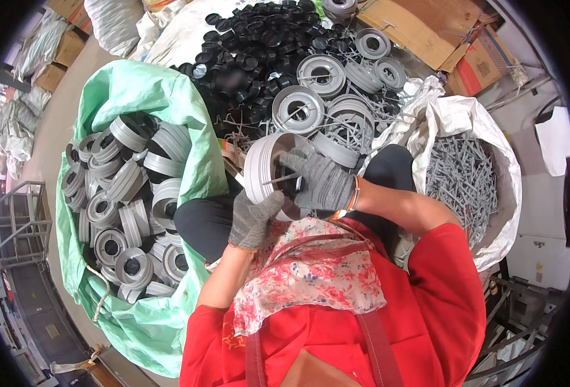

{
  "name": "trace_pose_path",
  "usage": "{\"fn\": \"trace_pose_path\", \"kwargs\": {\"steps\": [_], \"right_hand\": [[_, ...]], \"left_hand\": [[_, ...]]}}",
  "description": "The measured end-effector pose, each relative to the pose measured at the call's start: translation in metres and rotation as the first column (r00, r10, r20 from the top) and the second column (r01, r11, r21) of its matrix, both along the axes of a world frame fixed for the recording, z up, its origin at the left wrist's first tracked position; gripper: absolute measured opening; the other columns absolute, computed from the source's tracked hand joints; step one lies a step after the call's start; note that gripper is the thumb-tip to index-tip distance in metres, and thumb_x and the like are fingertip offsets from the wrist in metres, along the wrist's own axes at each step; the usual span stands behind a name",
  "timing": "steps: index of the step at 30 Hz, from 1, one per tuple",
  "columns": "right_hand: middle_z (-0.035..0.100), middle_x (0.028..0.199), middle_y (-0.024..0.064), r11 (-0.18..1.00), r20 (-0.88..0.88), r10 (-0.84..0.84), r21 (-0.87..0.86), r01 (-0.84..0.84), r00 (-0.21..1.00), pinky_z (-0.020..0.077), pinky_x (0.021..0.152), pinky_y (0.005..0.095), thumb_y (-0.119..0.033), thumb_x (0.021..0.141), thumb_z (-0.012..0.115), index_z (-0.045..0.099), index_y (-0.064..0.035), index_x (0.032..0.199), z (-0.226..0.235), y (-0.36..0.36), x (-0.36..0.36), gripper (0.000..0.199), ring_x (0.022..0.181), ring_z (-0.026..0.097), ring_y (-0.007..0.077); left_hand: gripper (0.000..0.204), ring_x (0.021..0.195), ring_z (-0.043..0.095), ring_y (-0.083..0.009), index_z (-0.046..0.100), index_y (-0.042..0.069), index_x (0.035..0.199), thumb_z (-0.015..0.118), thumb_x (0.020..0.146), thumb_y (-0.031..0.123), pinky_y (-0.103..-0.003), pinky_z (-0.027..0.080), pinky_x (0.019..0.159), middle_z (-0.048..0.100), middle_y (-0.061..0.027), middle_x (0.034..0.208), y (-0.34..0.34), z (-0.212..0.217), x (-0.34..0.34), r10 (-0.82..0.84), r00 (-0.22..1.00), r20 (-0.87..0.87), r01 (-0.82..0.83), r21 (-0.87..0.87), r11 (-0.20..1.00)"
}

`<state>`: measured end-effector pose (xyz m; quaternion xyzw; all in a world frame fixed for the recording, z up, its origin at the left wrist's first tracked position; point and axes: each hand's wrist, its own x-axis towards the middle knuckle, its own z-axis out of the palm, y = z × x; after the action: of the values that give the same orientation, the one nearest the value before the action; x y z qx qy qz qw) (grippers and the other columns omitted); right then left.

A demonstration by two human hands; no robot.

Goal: The person sits on the floor and assembles circular metal parts by inserting black plastic caps into their centers. They pick up each metal ring, place a cap inside, and then set the assembled unit into a green sack.

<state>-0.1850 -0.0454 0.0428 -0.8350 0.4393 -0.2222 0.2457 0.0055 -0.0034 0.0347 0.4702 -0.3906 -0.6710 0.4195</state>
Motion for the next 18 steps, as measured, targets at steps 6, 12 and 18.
{"fn": "trace_pose_path", "kwargs": {"steps": [6, 12, 18], "right_hand": [[0.048, 0.114, 0.0222, 0.983, -0.006, 0.177, 0.051, -0.176, 0.984, 0.0426, 0.085, 0.0476, -0.031, 0.062, 0.072, 0.046, -0.0092, 0.124, -0.007, -0.007, 0.003, 0.071, 0.101, 0.051, 0.0401], [0.058, 0.094, 0.0221, 0.962, 0.172, -0.111, 0.267, 0.062, 0.979, 0.0469, 0.078, 0.0422, -0.028, 0.058, 0.072, 0.054, -0.0019, 0.109, 0.005, -0.007, 0.009, 0.060, 0.086, 0.059, 0.0358], [0.060, 0.096, 0.0189, 0.949, 0.631, -0.224, 0.315, 0.018, 0.743, 0.0466, 0.080, 0.0375, -0.023, 0.066, 0.066, 0.052, 0.0022, 0.112, -0.032, -0.010, 0.024, 0.054, 0.088, 0.060, 0.0282]], "left_hand": [[0.049, 0.087, 0.062, -0.0210, 0.054, -0.003, 0.114, 0.070, 0.076, 0.024, -0.034, 0.052, 0.077, 0.061, -0.0113, 0.102, -0.004, -0.003, 0.004, 0.068, 0.985, -0.160, -0.051, 0.108, 0.993], [0.033, 0.076, 0.061, -0.0149, 0.060, -0.001, 0.101, 0.071, 0.075, 0.016, -0.030, 0.049, 0.070, 0.065, -0.0052, 0.086, 0.005, 0.016, -0.003, 0.062, 0.952, 0.299, -0.009, -0.176, 0.984], [0.047, 0.079, 0.063, -0.0142, 0.060, 0.003, 0.104, 0.080, 0.065, 0.020, -0.028, 0.049, 0.074, 0.066, -0.0087, 0.090, 0.015, 0.012, -0.007, -0.003, 0.984, 0.176, 0.065, -0.352, 0.934]]}}
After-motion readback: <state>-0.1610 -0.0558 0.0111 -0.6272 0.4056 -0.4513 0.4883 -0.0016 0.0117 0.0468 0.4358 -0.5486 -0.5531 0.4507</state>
